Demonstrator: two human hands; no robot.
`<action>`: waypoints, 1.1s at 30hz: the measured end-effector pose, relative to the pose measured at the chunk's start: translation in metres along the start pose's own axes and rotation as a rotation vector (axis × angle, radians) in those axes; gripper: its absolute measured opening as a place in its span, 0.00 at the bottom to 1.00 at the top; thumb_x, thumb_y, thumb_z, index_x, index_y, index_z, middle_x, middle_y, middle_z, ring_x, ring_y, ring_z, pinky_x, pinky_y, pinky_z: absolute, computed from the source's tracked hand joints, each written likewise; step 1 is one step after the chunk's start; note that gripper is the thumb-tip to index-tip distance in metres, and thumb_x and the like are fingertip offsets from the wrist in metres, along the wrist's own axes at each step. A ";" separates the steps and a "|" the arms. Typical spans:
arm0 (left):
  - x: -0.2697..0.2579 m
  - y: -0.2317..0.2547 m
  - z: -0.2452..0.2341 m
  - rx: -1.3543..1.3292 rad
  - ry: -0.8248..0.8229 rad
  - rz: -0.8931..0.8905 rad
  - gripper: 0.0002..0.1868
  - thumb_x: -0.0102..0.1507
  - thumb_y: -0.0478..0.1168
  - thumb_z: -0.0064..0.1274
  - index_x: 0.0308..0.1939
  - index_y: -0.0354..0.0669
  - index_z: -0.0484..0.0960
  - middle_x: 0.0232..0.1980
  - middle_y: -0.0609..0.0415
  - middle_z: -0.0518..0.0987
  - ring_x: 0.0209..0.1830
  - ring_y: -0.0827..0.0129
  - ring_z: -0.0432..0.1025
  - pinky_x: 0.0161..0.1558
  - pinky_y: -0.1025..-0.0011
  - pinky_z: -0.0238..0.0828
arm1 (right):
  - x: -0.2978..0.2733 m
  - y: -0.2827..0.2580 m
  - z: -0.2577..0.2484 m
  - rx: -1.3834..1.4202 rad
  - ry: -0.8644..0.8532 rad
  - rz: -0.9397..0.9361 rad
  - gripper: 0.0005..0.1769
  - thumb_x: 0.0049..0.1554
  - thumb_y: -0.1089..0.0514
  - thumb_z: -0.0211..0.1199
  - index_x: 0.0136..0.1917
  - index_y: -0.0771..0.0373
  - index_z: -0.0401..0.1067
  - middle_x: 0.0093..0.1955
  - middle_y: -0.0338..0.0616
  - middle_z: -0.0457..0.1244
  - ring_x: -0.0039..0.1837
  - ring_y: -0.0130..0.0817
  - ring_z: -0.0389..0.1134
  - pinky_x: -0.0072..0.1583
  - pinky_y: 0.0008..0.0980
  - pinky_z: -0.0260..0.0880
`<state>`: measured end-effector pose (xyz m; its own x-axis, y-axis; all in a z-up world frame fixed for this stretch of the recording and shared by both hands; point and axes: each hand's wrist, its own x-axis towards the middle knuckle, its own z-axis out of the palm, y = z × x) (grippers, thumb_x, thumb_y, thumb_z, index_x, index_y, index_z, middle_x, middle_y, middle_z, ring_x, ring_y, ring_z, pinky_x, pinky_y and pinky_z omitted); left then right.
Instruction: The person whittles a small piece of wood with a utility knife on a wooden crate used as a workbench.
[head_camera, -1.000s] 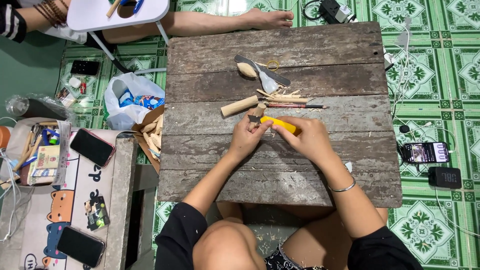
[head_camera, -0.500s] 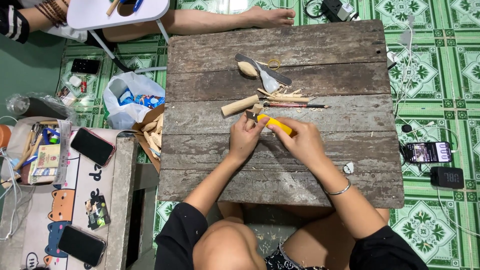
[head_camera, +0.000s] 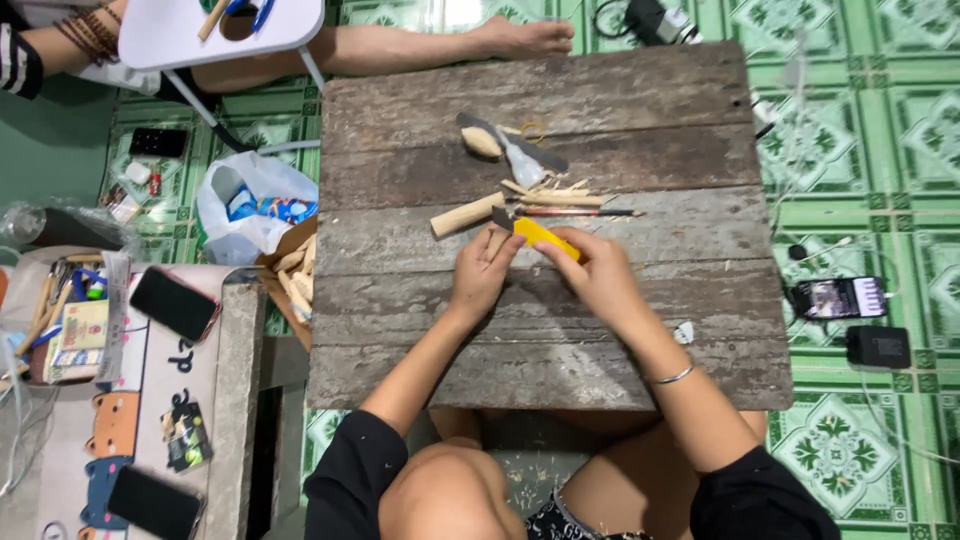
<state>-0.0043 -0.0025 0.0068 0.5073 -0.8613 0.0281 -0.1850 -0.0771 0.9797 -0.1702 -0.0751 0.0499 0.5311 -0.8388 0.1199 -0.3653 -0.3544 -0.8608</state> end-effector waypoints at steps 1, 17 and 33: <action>0.001 -0.014 -0.001 -0.007 -0.005 0.009 0.21 0.67 0.54 0.59 0.51 0.40 0.84 0.34 0.46 0.85 0.42 0.65 0.80 0.49 0.64 0.74 | 0.001 0.000 0.001 -0.008 0.009 -0.003 0.12 0.59 0.52 0.68 0.55 0.58 0.80 0.44 0.54 0.72 0.50 0.57 0.73 0.47 0.44 0.73; 0.007 -0.035 -0.006 -0.202 -0.109 0.080 0.19 0.75 0.52 0.26 0.60 0.45 0.64 0.25 0.58 0.66 0.17 0.75 0.60 0.23 0.79 0.58 | 0.020 0.043 0.002 0.587 0.061 0.004 0.24 0.57 0.62 0.63 0.66 0.62 0.66 0.39 0.51 0.66 0.37 0.39 0.68 0.40 0.36 0.71; 0.003 -0.024 -0.007 -0.246 -0.125 0.146 0.18 0.73 0.45 0.28 0.54 0.41 0.73 0.25 0.61 0.63 0.19 0.77 0.58 0.25 0.80 0.56 | 0.028 0.049 -0.020 1.233 -0.101 0.230 0.10 0.54 0.66 0.51 0.50 0.66 0.67 0.43 0.44 0.58 0.33 0.24 0.57 0.33 0.24 0.62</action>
<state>0.0073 -0.0001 -0.0155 0.3802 -0.9105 0.1625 -0.0310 0.1630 0.9861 -0.1889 -0.1242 0.0207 0.6257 -0.7754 -0.0850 0.4700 0.4617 -0.7523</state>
